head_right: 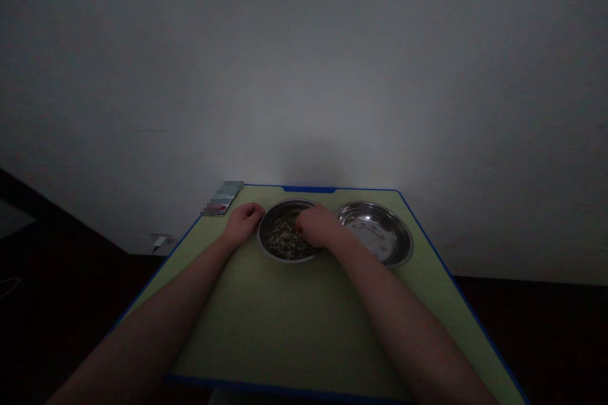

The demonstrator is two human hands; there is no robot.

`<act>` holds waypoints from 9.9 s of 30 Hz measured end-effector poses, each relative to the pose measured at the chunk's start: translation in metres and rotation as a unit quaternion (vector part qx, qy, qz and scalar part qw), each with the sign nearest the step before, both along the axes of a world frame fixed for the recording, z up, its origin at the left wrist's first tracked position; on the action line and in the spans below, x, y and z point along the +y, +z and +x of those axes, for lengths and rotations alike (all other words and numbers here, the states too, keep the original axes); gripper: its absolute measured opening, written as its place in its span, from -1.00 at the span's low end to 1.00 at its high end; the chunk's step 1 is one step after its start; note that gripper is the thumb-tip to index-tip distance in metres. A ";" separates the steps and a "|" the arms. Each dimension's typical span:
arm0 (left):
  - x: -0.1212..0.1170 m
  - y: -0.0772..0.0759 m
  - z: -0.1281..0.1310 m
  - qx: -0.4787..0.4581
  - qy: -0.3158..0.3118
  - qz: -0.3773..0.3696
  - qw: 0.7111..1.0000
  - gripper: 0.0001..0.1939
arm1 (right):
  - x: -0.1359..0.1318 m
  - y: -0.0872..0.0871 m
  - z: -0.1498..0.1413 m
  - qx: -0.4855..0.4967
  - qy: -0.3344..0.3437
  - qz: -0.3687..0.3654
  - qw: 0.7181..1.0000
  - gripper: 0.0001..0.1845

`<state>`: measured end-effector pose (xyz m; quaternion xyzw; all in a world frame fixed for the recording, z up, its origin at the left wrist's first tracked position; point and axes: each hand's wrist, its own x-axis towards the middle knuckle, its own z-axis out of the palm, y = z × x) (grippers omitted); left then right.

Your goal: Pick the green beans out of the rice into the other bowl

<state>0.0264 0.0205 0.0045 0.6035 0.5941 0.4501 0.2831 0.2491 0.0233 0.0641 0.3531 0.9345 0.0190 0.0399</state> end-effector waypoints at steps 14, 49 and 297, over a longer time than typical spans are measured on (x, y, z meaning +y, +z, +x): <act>0.002 -0.002 0.000 0.013 0.003 0.009 1.000 -0.81 | 0.002 0.000 0.000 0.012 0.025 -0.009 1.000 -0.75; -0.006 0.064 0.030 0.439 -0.152 0.067 0.883 -0.76 | -0.020 -0.005 0.133 0.073 -0.156 0.016 0.985 -0.82; 0.007 -0.009 -0.005 0.015 -0.011 0.006 1.000 -0.63 | 0.040 -0.005 -0.012 -0.076 -0.016 0.105 0.991 -0.75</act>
